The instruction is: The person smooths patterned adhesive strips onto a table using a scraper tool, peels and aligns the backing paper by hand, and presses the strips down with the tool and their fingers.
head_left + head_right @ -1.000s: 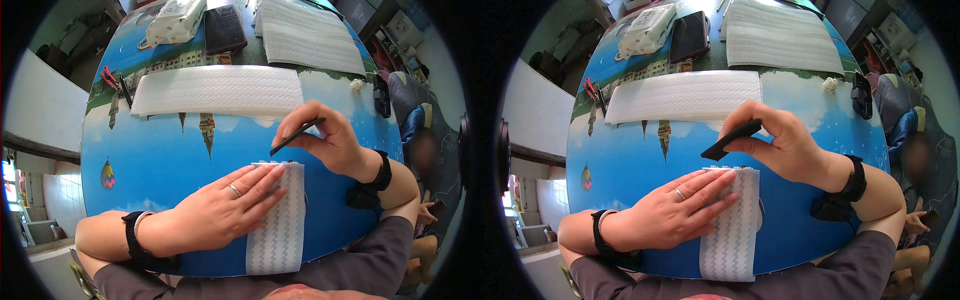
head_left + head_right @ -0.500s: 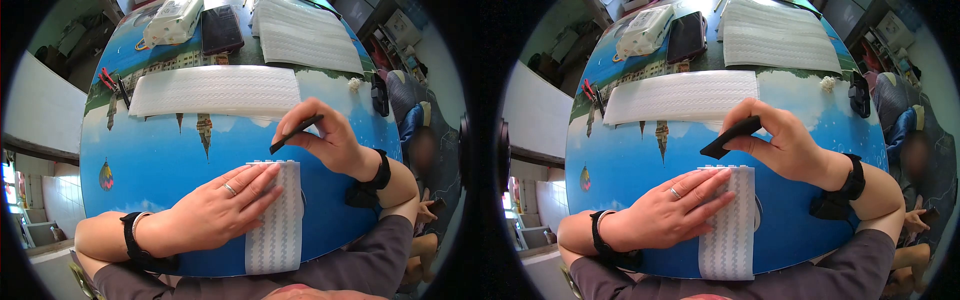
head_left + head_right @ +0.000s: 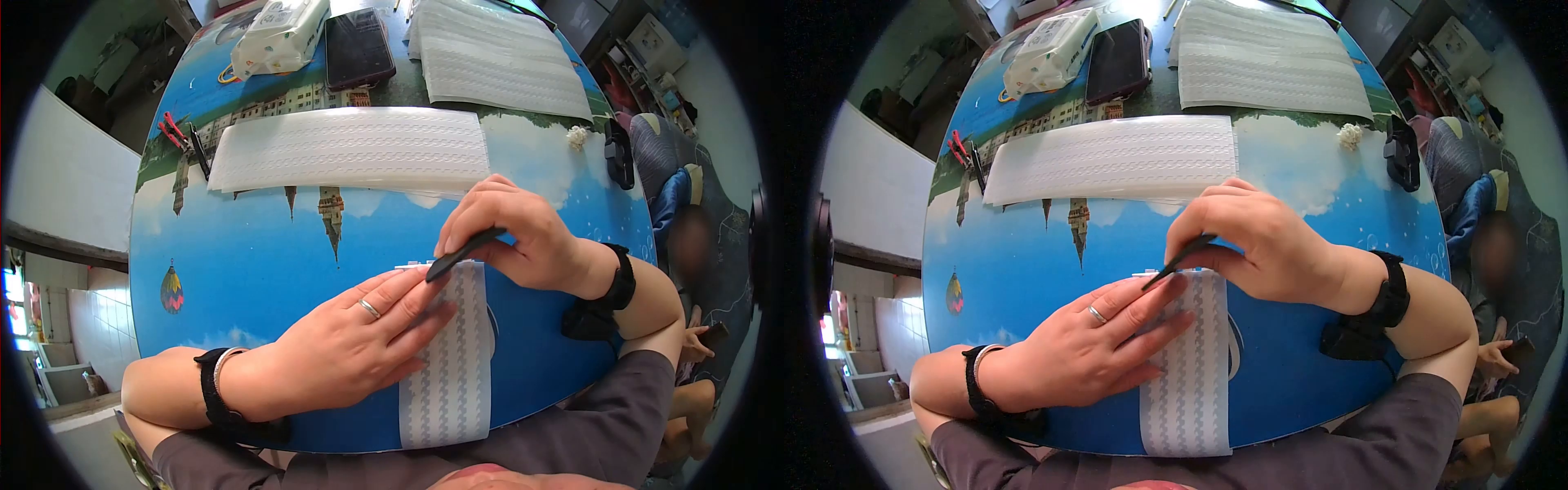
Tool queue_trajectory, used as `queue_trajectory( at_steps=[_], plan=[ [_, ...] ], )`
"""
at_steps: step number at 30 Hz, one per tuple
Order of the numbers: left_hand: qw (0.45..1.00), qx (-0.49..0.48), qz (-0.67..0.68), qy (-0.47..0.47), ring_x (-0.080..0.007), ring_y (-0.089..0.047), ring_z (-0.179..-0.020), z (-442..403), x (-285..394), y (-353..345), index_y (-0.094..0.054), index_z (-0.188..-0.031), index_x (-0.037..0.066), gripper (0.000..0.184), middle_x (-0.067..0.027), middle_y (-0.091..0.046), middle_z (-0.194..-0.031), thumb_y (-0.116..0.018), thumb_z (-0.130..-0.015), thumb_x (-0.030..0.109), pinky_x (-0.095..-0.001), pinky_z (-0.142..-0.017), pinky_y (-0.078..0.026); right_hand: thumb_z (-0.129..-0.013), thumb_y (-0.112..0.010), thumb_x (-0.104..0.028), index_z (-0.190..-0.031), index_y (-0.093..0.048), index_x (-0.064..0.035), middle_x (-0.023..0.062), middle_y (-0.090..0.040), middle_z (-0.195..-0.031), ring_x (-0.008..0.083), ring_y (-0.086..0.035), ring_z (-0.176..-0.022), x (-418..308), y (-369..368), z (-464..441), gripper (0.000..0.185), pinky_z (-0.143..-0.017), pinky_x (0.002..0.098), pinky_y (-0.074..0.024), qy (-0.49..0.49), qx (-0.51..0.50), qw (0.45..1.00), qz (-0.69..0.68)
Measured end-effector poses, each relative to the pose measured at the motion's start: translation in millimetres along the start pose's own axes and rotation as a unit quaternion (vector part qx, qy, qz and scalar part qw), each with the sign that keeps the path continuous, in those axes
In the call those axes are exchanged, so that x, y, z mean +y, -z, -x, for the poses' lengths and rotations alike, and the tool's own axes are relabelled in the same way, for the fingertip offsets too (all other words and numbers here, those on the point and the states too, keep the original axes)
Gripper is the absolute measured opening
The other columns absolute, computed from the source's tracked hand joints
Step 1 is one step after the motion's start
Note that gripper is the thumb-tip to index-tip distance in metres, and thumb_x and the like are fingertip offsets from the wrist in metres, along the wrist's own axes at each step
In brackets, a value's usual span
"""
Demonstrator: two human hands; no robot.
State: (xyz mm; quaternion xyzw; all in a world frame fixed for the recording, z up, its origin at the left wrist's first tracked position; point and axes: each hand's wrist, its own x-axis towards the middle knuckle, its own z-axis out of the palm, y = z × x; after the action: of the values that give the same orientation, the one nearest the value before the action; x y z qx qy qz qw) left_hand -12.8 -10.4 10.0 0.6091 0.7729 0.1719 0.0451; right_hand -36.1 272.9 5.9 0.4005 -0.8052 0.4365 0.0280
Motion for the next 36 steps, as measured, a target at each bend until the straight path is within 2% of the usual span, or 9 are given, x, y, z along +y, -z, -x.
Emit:
queue_trajectory(
  at_steps=[3,10,13,16,19,22,29,34,36],
  plan=[
    [1.0,0.0,-0.008,0.002,-0.0383,-0.047,-0.147,-1.0,1.0,2.4,-0.054,-0.15,0.001,0.074,-0.026,-0.042,-0.161,-0.077,-0.086,0.029,-0.0461,-0.119,-0.044,-0.09,-0.076,0.005,-0.109,-0.067,-0.0064,0.0065,-0.073,-0.103,0.024,-0.07,-0.098,0.5,-6.8,3.3,0.024,-0.088,0.035,-0.0537,-0.091,0.109,0.974,-0.174],
    [1.0,-0.002,-0.013,0.008,-0.0384,-0.047,-0.146,-0.1,0.6,2.6,-0.055,-0.149,0.002,0.074,-0.0255,-0.043,-0.161,-0.078,-0.084,0.03,-0.0458,-0.119,-0.044,-0.088,-0.077,0.005,-0.108,-0.068,-0.0073,0.0069,-0.073,-0.102,0.0253,-0.07,-0.098,3.5,-4.0,5.4,0.025,-0.087,0.0349,-0.0537,-0.057,0.047,0.994,-0.076],
    [1.0,-0.002,-0.017,0.008,-0.0385,-0.048,-0.145,1.5,0.3,1.1,-0.055,-0.149,0.003,0.074,-0.0251,-0.043,-0.161,-0.078,-0.084,0.029,-0.0456,-0.118,-0.044,-0.087,-0.077,0.005,-0.107,-0.069,-0.0084,0.007,-0.073,-0.102,0.027,-0.069,-0.096,1.2,0.6,0.4,0.026,-0.087,0.0356,-0.0529,-0.005,0.006,1.0,0.0],
    [1.0,0.001,-0.018,0.008,-0.0383,-0.049,-0.145,1.7,0.0,-0.2,-0.055,-0.149,0.003,0.073,-0.0248,-0.043,-0.161,-0.078,-0.084,0.028,-0.0453,-0.118,-0.045,-0.091,-0.076,0.003,-0.111,-0.067,-0.0075,0.0059,-0.072,-0.102,0.0221,-0.07,-0.098,0.4,1.5,-2.0,0.025,-0.088,0.0342,-0.0531,0.033,-0.01,0.999,0.035],
    [1.0,0.003,-0.026,0.01,-0.0381,-0.049,-0.144,0.9,1.2,1.6,-0.056,-0.148,0.003,0.072,-0.0248,-0.044,-0.161,-0.078,-0.084,0.027,-0.0449,-0.118,-0.045,-0.094,-0.075,0.001,-0.115,-0.065,-0.0066,0.0045,-0.071,-0.101,0.0161,-0.07,-0.1,3.8,-9.2,7.7,0.024,-0.088,0.0324,-0.0537,-0.111,0.085,0.976,-0.169],
    [1.0,0.019,-0.013,0.022,-0.0368,-0.05,-0.144,0.5,1.9,1.9,-0.058,-0.146,0.003,0.069,-0.0238,-0.044,-0.161,-0.078,-0.083,0.025,-0.0444,-0.117,-0.046,-0.097,-0.075,-0.001,-0.118,-0.062,-0.0054,0.0043,-0.071,-0.102,0.0128,-0.069,-0.101,8.6,-3.5,8.4,0.025,-0.09,0.0309,-0.0542,-0.124,0.107,0.972,-0.17],
    [0.999,0.025,-0.012,0.037,-0.0324,-0.05,-0.142,0.7,0.8,1.9,-0.062,-0.14,0.004,0.064,-0.0187,-0.047,-0.161,-0.079,-0.081,0.023,-0.044,-0.114,-0.046,-0.094,-0.075,0.001,-0.116,-0.064,-0.0055,0.0065,-0.072,-0.103,0.0181,-0.07,-0.099,6.4,-1.7,5.9,0.026,-0.089,0.0315,-0.0543,-0.093,0.069,0.986,-0.119],
    [0.999,0.02,-0.011,0.039,-0.0318,-0.05,-0.142,0.6,-0.2,2.5,-0.062,-0.141,0.005,0.064,-0.0184,-0.047,-0.161,-0.077,-0.081,0.022,-0.0437,-0.113,-0.047,-0.09,-0.077,0.002,-0.11,-0.067,-0.0076,0.0066,-0.073,-0.102,0.0245,-0.07,-0.098,4.1,-2.9,5.9,0.024,-0.089,0.035,-0.0529,-0.068,0.051,0.994,-0.063],
    [0.999,0.019,-0.016,0.04,-0.0308,-0.05,-0.142,0.9,-0.2,1.8,-0.061,-0.143,0.005,0.065,-0.0177,-0.048,-0.16,-0.076,-0.082,0.024,-0.0437,-0.113,-0.047,-0.089,-0.077,0.002,-0.109,-0.068,-0.0077,0.0067,-0.072,-0.101,0.0268,-0.069,-0.098,2.7,0.8,3.0,0.024,-0.089,0.0362,-0.0525,-0.028,0.024,0.999,-0.019]
  ],
)
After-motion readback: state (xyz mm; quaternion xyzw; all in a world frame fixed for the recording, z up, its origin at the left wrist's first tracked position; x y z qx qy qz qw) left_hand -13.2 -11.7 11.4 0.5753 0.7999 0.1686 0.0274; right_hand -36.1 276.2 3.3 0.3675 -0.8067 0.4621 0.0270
